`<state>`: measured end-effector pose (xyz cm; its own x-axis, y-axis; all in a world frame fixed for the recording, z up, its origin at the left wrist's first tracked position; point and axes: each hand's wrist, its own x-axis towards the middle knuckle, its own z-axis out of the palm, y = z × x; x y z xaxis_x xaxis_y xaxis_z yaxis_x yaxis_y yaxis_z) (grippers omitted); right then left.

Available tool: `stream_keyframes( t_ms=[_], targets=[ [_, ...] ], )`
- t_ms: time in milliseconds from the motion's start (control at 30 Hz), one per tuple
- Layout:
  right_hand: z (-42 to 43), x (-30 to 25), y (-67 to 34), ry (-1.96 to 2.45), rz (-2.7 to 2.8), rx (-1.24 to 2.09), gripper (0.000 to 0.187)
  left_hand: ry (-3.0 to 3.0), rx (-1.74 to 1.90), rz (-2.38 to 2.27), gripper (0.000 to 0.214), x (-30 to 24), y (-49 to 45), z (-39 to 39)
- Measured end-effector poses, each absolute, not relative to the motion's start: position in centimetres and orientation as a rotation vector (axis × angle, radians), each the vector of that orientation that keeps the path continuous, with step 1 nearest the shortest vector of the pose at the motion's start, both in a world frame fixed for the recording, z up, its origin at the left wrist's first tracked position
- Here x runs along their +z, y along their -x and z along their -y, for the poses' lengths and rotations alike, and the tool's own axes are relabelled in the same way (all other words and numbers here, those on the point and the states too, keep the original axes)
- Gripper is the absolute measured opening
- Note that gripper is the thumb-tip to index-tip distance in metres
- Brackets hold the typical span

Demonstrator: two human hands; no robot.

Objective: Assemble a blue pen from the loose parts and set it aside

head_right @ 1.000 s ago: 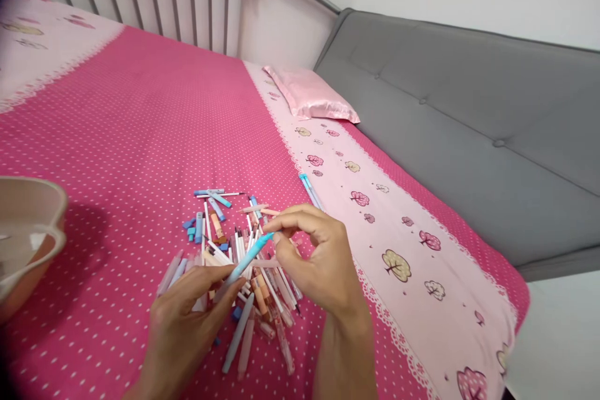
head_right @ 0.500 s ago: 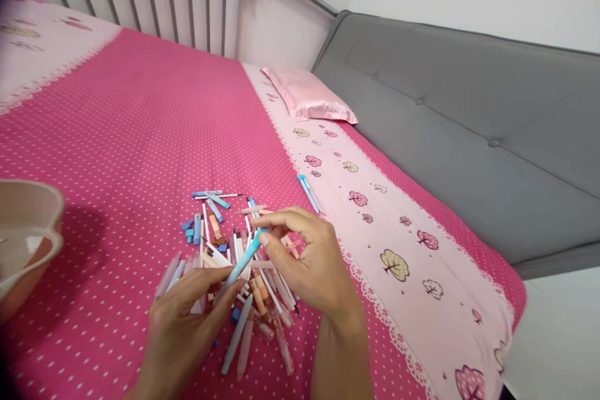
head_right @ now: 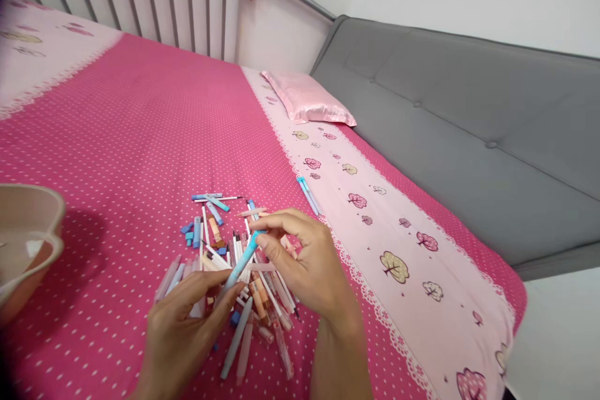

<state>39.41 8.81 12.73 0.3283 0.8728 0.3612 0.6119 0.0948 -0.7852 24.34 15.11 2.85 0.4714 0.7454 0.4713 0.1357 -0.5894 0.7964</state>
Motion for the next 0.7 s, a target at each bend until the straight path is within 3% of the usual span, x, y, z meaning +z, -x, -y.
stream_keyframes(
  t_ms=[233, 433, 700],
  targets=[
    [-8.9, 12.8, -39.2, 1.603, 1.357, 0.378, 0.021, -2.023, 1.117, -0.743, 0.013, 3.0, -24.3, -15.1],
    [-8.9, 12.7, -38.9, 1.627, 1.298, 0.465, 0.042, -2.003, 1.159, -0.754, 0.012, 3.1, -24.2, -15.1],
    [-10.1, 12.2, -38.1, 1.585, 1.345, 0.617, 0.017, -1.987, 1.225, -0.774, 0.015, 3.2, -24.2, -15.0]
  ],
)
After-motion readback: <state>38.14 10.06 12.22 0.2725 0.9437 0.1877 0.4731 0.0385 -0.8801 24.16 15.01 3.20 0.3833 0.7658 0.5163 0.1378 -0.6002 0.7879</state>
